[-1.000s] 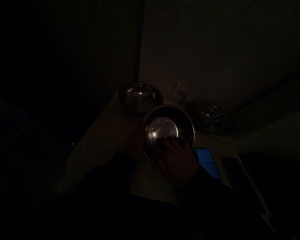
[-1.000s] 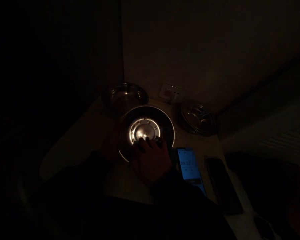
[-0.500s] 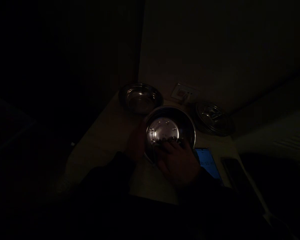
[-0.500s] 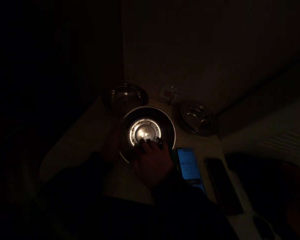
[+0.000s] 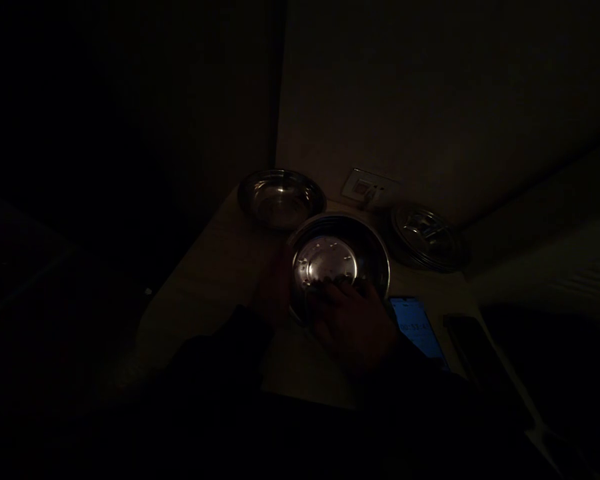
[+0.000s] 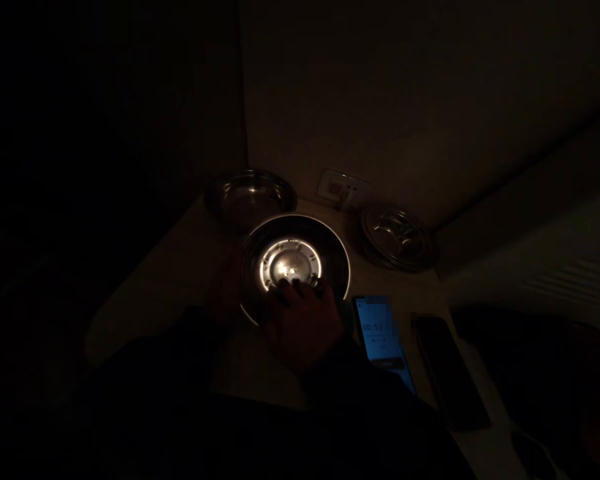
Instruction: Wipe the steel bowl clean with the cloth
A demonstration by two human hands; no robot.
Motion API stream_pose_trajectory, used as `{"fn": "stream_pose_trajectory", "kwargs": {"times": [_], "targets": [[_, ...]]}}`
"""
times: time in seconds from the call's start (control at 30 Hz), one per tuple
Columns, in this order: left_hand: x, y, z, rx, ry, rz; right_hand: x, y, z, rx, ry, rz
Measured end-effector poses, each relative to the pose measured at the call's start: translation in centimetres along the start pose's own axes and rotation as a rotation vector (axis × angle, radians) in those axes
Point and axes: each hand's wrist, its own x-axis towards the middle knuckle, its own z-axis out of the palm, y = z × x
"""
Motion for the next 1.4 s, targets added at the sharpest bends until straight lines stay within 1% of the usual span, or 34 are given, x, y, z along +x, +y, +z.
{"fn": "stream_pose_trajectory", "kwargs": {"times": [0.07, 0.2, 0.37, 0.5, 0.63, 0.73, 0.83, 0.9, 1.0, 1.13, 1.23, 1.33, 1.4], "targets": [[-0.04, 0.08, 0.01, 0.003, -0.005, -0.031, 0.04, -0.02, -0.06, 0.005, -0.016, 0.009], [-0.14, 0.38, 0.05, -0.026, 0.036, -0.103, 0.19, -0.16, -0.16, 0.002, -0.009, 0.021], [-0.04, 0.66, 0.08, -0.036, 0.01, -0.151, 0.11, -0.18, 0.04, 0.011, -0.016, 0.018], [-0.04, 0.72, 0.17, -0.062, 0.038, -0.108, 0.1, -0.11, 0.16, 0.003, 0.018, 0.014], [-0.04, 0.66, 0.16, -0.054, 0.038, -0.121, 0.02, -0.02, 0.1, 0.009, -0.02, 0.022], [0.0, 0.77, 0.11, -0.039, 0.035, -0.101, 0.14, -0.14, -0.07, 0.008, -0.023, 0.035], [0.02, 0.87, 0.09, -0.034, 0.037, -0.137, 0.31, -0.28, -0.17, 0.009, -0.021, 0.039], [0.0, 0.83, 0.1, -0.063, 0.041, -0.154, 0.31, -0.26, -0.16, 0.011, -0.033, 0.03], [-0.05, 0.67, 0.15, -0.105, 0.029, -0.128, 0.31, -0.2, -0.1, 0.012, -0.024, 0.026], [-0.1, 0.56, 0.14, -0.09, 0.048, -0.141, 0.48, -0.32, -0.11, 0.004, -0.004, 0.028], [-0.09, 0.48, 0.1, -0.05, 0.021, -0.118, 0.47, -0.38, -0.05, 0.015, -0.002, 0.009], [-0.06, 0.42, 0.06, 0.028, 0.003, -0.074, 0.6, -0.4, 0.05, 0.02, -0.001, 0.025], [-0.07, 0.43, 0.04, 0.034, 0.015, -0.089, 0.81, -0.44, 0.08, 0.017, 0.023, 0.031]]}}
